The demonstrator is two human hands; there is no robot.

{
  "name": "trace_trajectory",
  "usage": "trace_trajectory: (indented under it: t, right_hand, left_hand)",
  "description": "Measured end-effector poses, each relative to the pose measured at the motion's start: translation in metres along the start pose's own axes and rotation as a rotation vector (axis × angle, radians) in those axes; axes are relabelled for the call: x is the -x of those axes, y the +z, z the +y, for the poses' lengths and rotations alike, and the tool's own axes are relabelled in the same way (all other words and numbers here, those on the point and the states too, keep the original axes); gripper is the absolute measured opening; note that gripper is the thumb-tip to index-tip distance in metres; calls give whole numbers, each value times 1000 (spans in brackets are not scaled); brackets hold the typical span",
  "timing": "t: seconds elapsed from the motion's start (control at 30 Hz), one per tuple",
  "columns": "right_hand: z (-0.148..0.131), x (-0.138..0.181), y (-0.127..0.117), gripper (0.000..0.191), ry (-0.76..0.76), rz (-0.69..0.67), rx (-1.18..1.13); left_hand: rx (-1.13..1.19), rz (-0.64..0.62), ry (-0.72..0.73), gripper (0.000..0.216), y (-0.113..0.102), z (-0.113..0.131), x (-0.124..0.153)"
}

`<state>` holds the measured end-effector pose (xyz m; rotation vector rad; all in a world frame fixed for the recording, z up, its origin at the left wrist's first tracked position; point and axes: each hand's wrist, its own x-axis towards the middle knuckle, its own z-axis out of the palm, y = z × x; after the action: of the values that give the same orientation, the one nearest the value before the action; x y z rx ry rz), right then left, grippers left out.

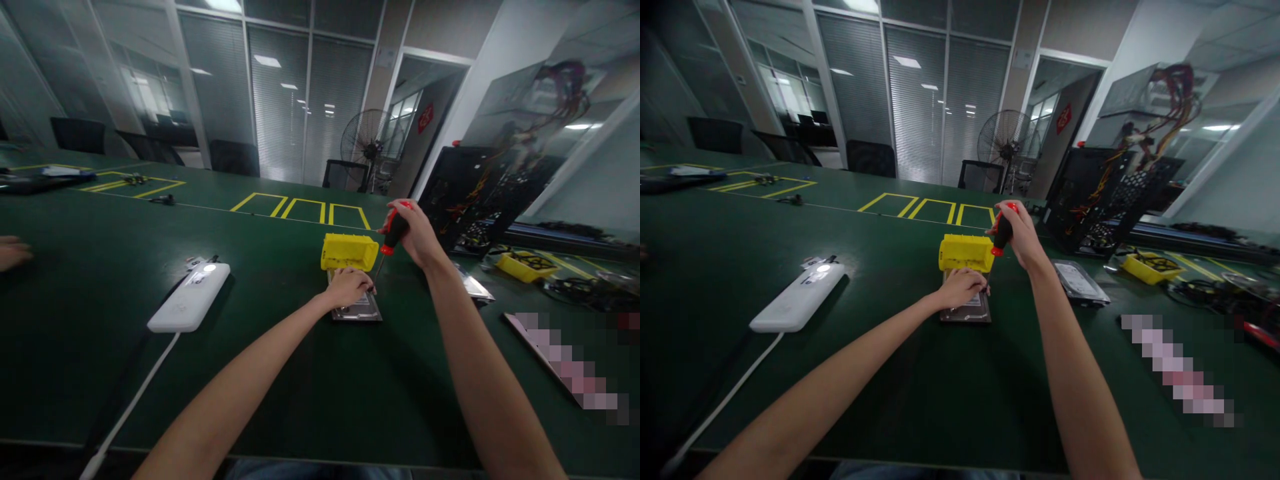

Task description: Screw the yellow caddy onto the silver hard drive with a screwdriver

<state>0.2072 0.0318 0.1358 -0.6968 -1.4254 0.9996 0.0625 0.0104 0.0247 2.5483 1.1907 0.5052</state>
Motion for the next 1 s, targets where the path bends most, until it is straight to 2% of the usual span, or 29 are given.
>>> trace_trajectory:
  t: [0.23,0.4,0.77,1.0]
  right_hand:
    - [0,3,4,31,-65,13,77]
    - [2,2,5,28,-130,-5,97]
    - [3,0,2,30,-104,-10,97]
    - [1,3,6,28,-186,2,120]
  left_hand:
    - [32,21,11,31,4,-4,-2]
    - [41,17,18,32,3,-4,-1]
    - [48,13,15,33,0,-2,1]
    - [40,-5,0,38,-2,1,1]
